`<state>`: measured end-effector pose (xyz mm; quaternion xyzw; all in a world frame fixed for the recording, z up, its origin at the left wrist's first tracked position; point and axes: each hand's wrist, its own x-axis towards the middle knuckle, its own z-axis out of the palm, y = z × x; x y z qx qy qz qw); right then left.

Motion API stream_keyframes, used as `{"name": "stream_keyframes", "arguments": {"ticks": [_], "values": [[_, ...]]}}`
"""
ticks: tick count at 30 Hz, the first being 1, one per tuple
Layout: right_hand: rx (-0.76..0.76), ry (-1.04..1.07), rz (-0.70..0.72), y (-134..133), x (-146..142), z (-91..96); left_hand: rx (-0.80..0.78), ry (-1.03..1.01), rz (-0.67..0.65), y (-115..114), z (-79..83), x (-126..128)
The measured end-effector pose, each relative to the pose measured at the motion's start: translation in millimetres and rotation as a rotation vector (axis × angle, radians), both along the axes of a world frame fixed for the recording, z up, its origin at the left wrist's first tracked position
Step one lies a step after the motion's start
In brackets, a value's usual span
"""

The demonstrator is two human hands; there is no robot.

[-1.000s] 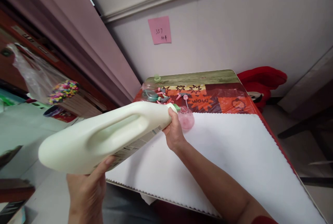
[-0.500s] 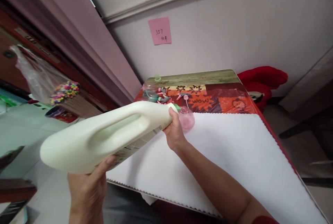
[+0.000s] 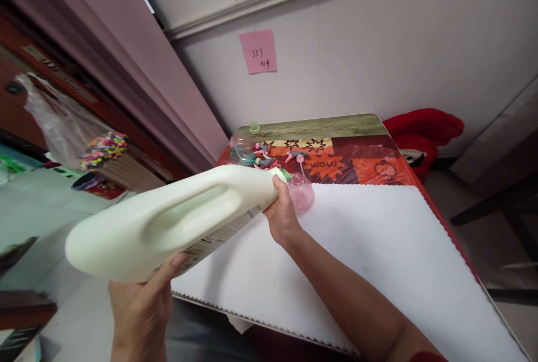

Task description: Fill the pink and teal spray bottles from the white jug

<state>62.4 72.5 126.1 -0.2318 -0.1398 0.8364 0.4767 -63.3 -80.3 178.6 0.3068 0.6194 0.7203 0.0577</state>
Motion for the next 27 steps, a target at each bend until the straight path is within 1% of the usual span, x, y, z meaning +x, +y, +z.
{"name": "stream_keyframes", "arguments": {"ticks": [10,18,27], "values": [[-0.001,0.021,-0.006,0.1,-0.1,-0.3,0.016,-0.013,0.012,0.2,-0.7,-0.5],[0.014,0.029,-0.007,0.5,0.2,-0.9,0.054,0.009,-0.029,0.3,-0.6,0.5],[-0.003,0.021,-0.007,0.6,0.1,-1.4,0.066,0.022,-0.041,1.6,-0.4,1.5]]}}
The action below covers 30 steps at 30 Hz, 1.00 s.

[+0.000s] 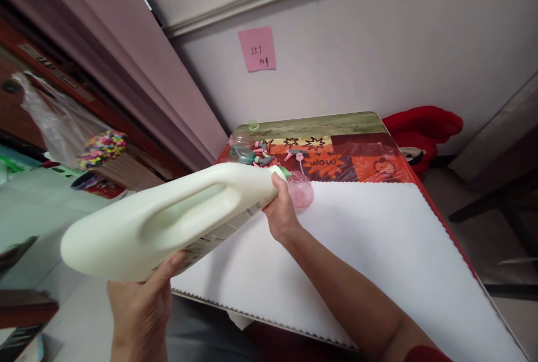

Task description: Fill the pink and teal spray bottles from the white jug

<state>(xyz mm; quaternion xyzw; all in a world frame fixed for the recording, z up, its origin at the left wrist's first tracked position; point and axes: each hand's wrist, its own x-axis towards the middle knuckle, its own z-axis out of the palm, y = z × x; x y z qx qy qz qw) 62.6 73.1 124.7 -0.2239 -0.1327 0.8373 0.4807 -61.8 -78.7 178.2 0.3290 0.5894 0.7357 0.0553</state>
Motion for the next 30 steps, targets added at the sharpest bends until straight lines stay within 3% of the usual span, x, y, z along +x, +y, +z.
{"name": "stream_keyframes", "arguments": {"ticks": [30], "values": [[0.014,0.007,-0.002,-0.5,0.3,-0.2,-0.018,0.030,0.028,-0.7,3.1,2.9]]}}
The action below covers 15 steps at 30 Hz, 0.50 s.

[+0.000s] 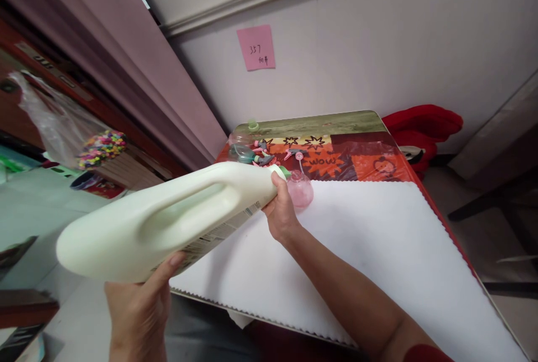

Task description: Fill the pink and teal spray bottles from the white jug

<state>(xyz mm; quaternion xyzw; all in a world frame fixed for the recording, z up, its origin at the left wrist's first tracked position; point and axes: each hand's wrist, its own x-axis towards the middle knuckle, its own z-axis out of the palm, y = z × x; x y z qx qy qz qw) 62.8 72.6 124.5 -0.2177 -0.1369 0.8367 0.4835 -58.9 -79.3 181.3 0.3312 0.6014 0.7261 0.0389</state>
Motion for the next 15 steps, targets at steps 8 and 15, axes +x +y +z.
{"name": "stream_keyframes", "arguments": {"ticks": [8,15], "values": [[0.006,0.006,0.004,0.4,-0.1,0.0,-0.013,-0.013,0.012,0.5,1.9,1.8],[-0.004,0.002,0.004,-0.4,0.1,0.0,-0.022,-0.006,0.008,0.3,1.5,1.4]]}}
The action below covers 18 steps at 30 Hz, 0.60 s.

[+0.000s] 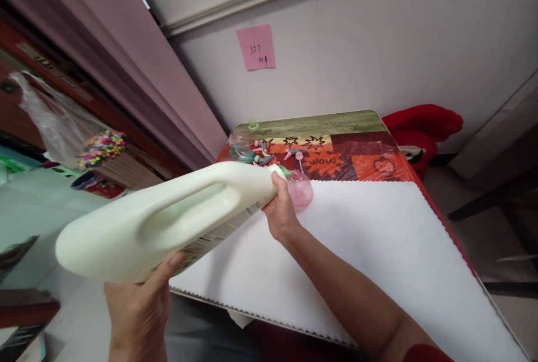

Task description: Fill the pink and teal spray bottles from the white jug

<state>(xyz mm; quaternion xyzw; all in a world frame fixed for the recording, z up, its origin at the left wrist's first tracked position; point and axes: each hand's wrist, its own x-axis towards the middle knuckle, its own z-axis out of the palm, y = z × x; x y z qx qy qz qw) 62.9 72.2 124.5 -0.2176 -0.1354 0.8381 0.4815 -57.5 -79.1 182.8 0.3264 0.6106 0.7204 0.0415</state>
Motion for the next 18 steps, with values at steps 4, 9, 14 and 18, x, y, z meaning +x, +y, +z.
{"name": "stream_keyframes", "arguments": {"ticks": [4,9,14,18], "values": [[0.006,0.006,-0.002,0.4,-0.1,-0.3,0.015,0.005,0.013,-1.0,-1.7,-1.8],[0.003,0.010,0.006,0.8,0.4,0.5,0.009,-0.001,0.025,-1.8,-2.4,-1.6],[-0.004,0.008,0.007,0.6,0.7,1.3,-0.014,0.002,0.036,-1.5,-0.5,0.0],[-0.017,0.011,0.007,0.6,0.1,1.0,-0.023,0.012,0.025,-2.5,0.3,0.4]]}}
